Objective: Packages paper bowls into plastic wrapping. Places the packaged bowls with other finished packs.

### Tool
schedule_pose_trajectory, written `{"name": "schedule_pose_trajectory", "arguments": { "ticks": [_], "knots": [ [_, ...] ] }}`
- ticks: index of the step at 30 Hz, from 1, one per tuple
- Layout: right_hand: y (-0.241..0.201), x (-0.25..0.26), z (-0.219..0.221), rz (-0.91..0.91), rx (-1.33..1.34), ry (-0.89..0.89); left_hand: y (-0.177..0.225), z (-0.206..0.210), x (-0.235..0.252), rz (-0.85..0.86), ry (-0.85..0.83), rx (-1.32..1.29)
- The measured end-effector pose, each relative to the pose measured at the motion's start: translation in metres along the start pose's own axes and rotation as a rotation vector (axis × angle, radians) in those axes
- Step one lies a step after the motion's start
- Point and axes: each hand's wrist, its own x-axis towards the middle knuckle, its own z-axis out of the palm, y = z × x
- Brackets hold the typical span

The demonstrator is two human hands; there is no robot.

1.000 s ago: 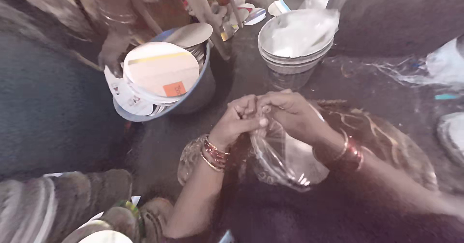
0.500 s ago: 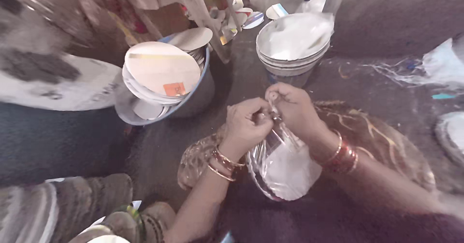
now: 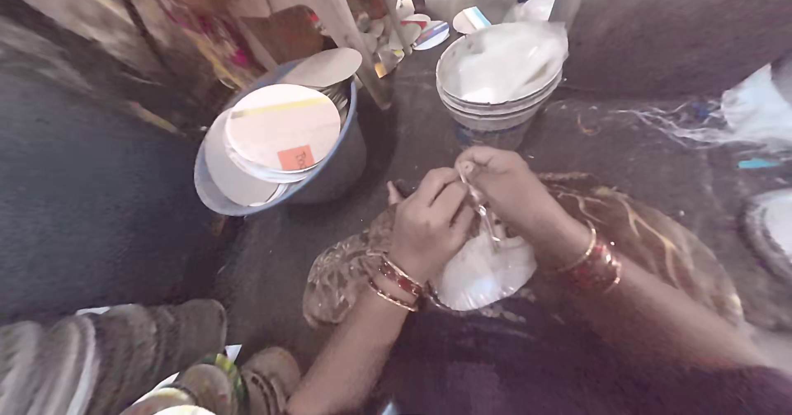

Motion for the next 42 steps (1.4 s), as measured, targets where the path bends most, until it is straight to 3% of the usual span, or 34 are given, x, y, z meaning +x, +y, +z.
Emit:
{"name": "schedule_pose_trajectory", "arguments": {
  "ticks": [5,10,13,16,19,22,24,26,30,36,40,42],
  "knots": [
    [-0.002,0.001,-0.004,-0.104,-0.324,-0.031,-0.001,0.005,-0.006,0.062,0.060,0.000],
    [-0.005,0.006,-0.006,0.029,-0.213,-0.067,0.000,0.006,-0.011,0.035,0.086,0.047],
    [-0.001,0.007,-0.007,0.006,-0.113,-0.072,0.006,0.005,-0.011,-0.018,0.087,0.107],
    [0.008,0.008,-0.019,-0.144,0.031,-0.252,0.014,-0.008,0.003,-0.365,-0.014,-0.047],
    [0.014,0.010,-0.025,-0.340,-0.039,-0.413,0.005,-0.030,0.020,-0.808,-0.224,-0.553],
    [0.024,0.017,-0.015,-0.688,-0.245,-0.235,-0.005,-0.038,0.025,-1.118,-0.225,-1.070],
    [0.033,0.021,-0.008,-0.844,-0.343,-0.118,-0.007,-0.040,0.022,-1.240,-0.174,-1.198],
    [0.036,0.023,-0.008,-0.886,-0.388,-0.096,-0.004,-0.040,0.023,-1.322,-0.106,-1.227],
    [0.031,0.016,-0.009,-0.899,-0.528,-0.064,0.000,-0.036,0.021,-1.319,0.007,-1.147],
    [0.033,0.002,0.014,-1.122,-0.651,0.366,0.002,-0.036,0.021,-1.141,0.025,-1.042],
    [0.031,0.002,0.015,-1.147,-0.523,0.297,-0.002,-0.039,0.017,-1.126,0.004,-1.091],
    [0.029,0.003,0.014,-1.069,-0.351,0.233,0.001,-0.038,0.017,-1.161,0.016,-1.056]
  ]
}}
